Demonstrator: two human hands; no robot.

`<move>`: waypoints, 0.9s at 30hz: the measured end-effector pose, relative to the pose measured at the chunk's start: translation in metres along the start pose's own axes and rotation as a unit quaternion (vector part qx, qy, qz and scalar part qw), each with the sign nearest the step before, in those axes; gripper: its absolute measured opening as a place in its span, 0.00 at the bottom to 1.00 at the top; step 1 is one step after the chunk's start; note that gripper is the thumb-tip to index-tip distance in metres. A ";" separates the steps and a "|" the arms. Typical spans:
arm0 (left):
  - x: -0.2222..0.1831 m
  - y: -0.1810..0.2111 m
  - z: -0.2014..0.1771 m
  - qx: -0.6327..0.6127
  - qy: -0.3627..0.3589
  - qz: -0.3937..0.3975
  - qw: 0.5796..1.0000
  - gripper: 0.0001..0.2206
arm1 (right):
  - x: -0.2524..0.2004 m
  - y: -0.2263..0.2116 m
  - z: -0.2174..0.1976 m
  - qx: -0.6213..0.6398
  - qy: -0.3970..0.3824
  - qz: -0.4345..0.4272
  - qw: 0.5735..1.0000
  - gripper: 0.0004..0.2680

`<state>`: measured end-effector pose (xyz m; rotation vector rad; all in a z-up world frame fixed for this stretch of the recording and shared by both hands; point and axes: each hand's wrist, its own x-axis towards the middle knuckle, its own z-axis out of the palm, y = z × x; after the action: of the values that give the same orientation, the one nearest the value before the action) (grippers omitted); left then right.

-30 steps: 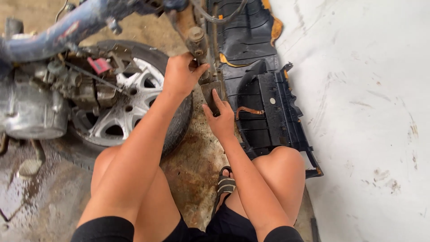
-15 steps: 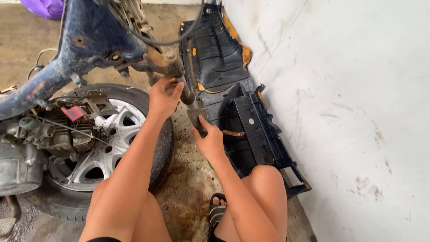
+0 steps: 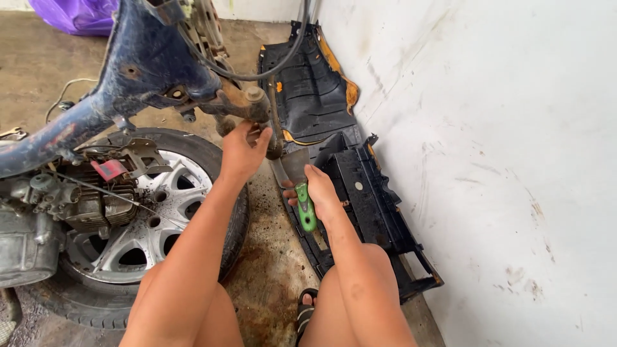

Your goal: The person uses a metal file to scrape and clean rust off the motorcycle's front suspension forks. They hold the fork with one hand and file the surface with the other, working on different sections of the metal.

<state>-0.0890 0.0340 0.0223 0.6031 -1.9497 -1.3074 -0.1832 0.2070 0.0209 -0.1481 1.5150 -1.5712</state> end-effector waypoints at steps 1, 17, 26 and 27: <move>0.011 -0.003 0.001 0.002 0.003 -0.001 1.000 0.24 | 0.009 -0.003 0.005 -0.001 -0.003 0.001 1.000 0.23; -0.041 0.052 -0.064 0.130 -0.105 -0.031 0.985 0.25 | -0.023 -0.002 0.015 -0.268 0.065 -0.109 0.955 0.22; -0.090 0.057 -0.123 0.176 -0.068 -0.033 0.982 0.24 | -0.067 -0.004 0.031 -0.474 0.043 -0.208 0.855 0.23; -0.096 0.063 -0.126 0.164 -0.051 -0.037 0.985 0.23 | -0.083 -0.009 0.034 -0.500 0.060 -0.230 0.833 0.23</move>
<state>0.0693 0.0505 0.0828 0.7864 -2.2677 -1.0848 -0.1188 0.2359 0.0773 -1.0882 2.4025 -0.9466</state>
